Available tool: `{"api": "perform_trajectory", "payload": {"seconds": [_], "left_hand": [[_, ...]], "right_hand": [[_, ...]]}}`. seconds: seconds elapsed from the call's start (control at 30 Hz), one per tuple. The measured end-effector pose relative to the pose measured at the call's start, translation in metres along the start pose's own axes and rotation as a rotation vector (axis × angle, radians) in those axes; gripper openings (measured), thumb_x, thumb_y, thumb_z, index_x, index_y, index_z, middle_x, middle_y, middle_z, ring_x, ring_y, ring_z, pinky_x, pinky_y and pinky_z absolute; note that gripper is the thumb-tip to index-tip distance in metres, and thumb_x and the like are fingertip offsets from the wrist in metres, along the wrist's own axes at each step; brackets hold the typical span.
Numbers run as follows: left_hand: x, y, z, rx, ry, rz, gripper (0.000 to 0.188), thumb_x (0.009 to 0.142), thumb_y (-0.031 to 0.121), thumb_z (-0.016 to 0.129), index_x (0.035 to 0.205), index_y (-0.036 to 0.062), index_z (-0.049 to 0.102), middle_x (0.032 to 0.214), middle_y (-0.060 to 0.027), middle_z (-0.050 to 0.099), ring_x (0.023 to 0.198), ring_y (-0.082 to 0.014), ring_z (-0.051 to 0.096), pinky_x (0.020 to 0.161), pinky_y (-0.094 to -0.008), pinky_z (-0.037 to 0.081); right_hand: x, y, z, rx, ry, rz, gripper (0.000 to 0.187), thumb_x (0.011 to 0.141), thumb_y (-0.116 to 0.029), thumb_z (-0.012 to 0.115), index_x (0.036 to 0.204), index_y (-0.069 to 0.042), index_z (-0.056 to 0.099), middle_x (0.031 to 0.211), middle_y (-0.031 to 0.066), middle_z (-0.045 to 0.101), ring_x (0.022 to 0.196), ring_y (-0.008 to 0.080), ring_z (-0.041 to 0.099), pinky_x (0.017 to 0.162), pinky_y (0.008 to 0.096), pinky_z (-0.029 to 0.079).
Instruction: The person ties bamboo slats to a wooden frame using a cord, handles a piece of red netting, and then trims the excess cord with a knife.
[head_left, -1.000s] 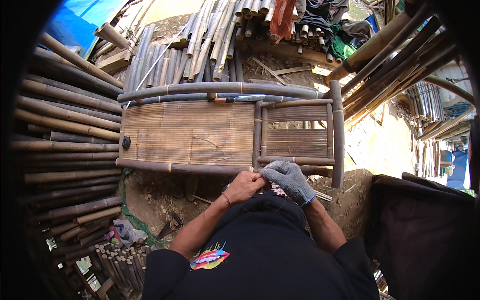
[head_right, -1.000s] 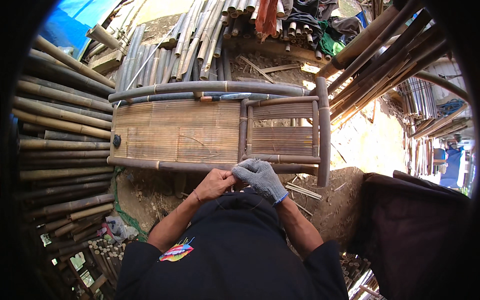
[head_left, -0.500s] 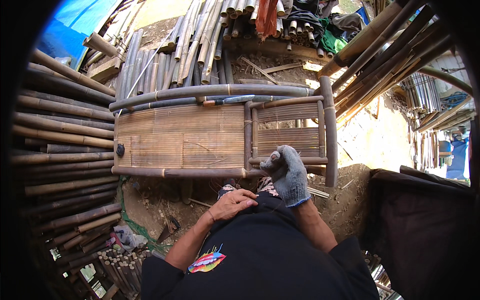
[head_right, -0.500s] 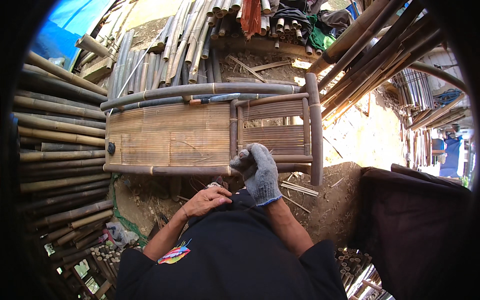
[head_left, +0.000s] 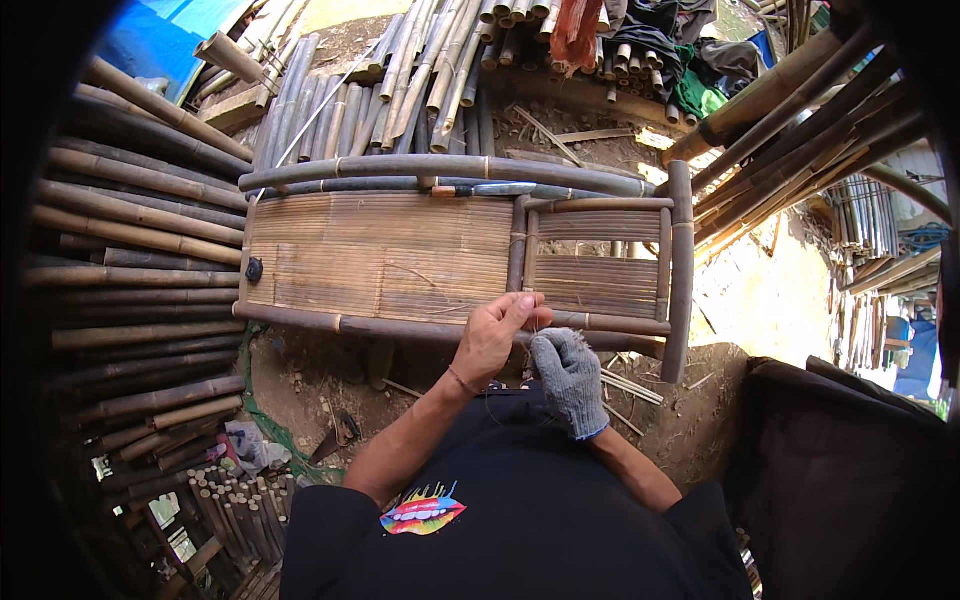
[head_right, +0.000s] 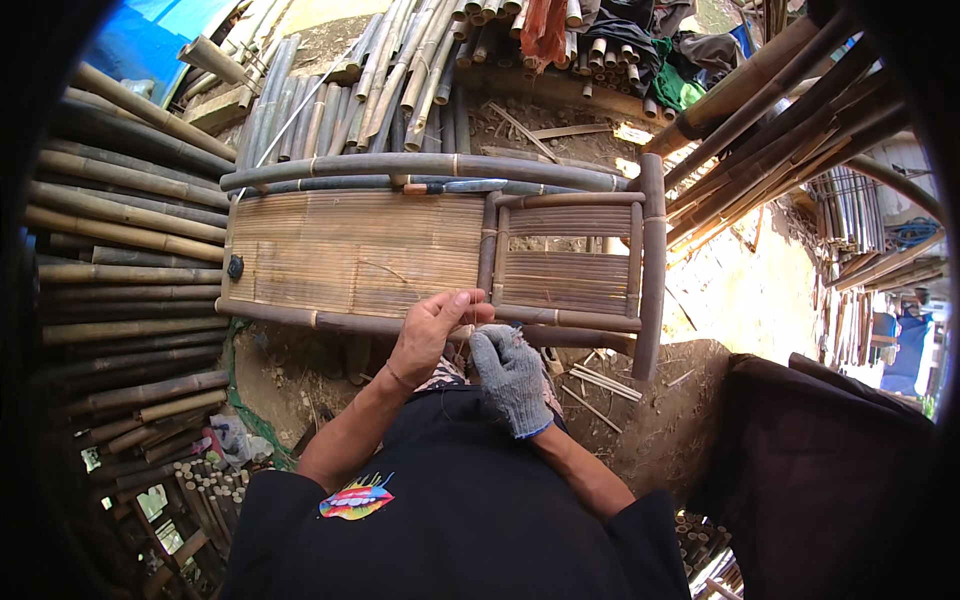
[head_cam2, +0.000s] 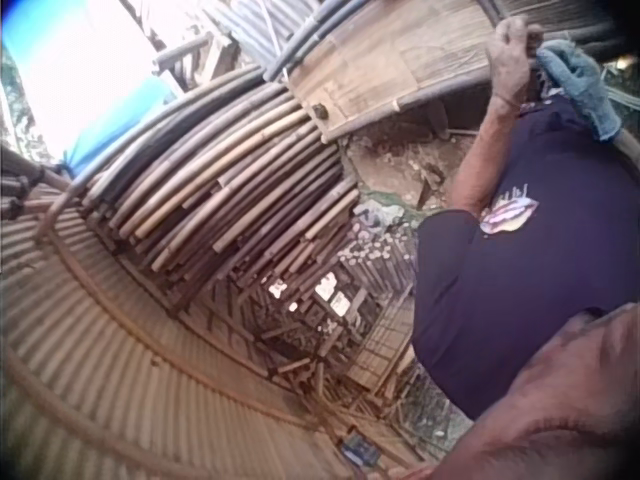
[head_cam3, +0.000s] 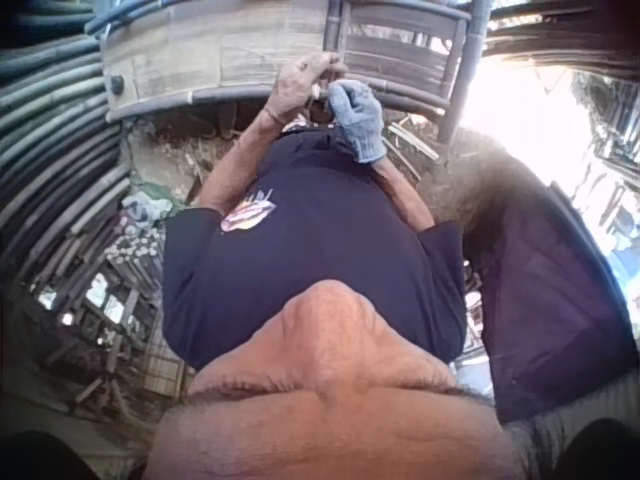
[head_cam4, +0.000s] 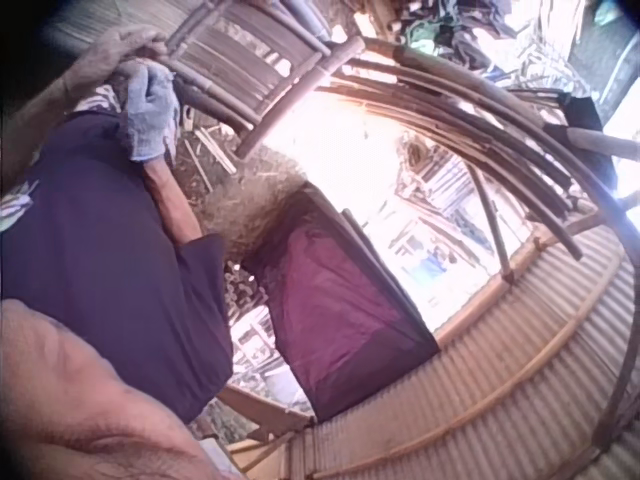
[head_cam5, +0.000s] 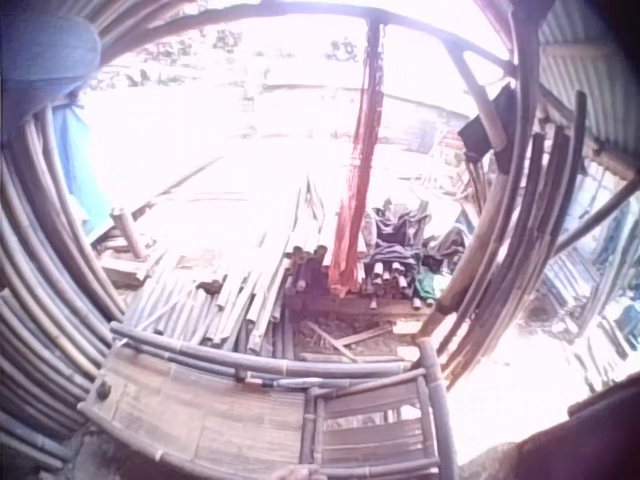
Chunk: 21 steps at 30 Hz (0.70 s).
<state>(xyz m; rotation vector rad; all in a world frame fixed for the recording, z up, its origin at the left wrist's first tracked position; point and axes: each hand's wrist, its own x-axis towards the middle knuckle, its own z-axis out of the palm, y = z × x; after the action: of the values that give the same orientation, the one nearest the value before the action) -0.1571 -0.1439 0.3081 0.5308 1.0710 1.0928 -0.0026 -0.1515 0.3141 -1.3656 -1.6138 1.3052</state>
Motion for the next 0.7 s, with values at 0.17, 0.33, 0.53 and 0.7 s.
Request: {"api": "perform_trajectory", "payload": {"seconds": [0.17,0.33,0.53,0.7], "left_hand": [[0.008,0.004,0.017,-0.267,0.101,-0.022,0.038,0.105,0.029,0.05,0.12,-0.004,0.06,0.091,-0.0041,0.066,0.08,-0.0126,0.067,0.07,-0.025,0.056],[0.008,0.009,0.019,-0.371,0.084,-0.024,0.04,0.106,0.03,0.048,0.121,-0.0045,0.06,0.079,0.0025,0.055,0.061,-0.0037,0.048,0.051,-0.019,0.043],[0.005,0.023,0.017,-0.306,0.038,-0.009,0.04,0.107,0.033,0.045,0.113,-0.0026,0.061,0.072,0.0056,0.043,0.054,-0.0014,0.032,0.045,-0.0173,0.031],[-0.007,0.022,0.02,0.049,-0.072,0.079,0.039,0.106,0.035,0.045,0.095,0.0023,0.063,0.067,0.0073,0.041,0.054,-0.0002,0.031,0.047,-0.0184,0.026]], "right_hand": [[-0.013,-0.007,-0.002,-0.036,-0.121,0.098,0.016,0.094,-0.017,0.061,0.095,-0.002,0.067,0.076,0.0078,0.065,0.07,0.0182,0.062,0.067,0.0326,0.051],[-0.017,-0.001,-0.002,-0.003,-0.186,0.117,0.016,0.093,-0.016,0.059,0.09,-0.003,0.067,0.072,0.0086,0.063,0.074,0.0218,0.062,0.071,0.0355,0.049],[-0.009,0.015,-0.013,-0.291,-0.533,-0.076,0.023,0.092,-0.021,0.059,0.105,-0.003,0.066,0.094,0.0147,0.068,0.088,0.0286,0.067,0.08,0.0364,0.052],[0.01,0.031,-0.034,0.666,-0.342,0.319,0.041,0.099,-0.025,0.053,0.131,0.001,0.056,0.129,0.0124,0.059,0.119,0.0169,0.055,0.101,0.033,0.044]]}}
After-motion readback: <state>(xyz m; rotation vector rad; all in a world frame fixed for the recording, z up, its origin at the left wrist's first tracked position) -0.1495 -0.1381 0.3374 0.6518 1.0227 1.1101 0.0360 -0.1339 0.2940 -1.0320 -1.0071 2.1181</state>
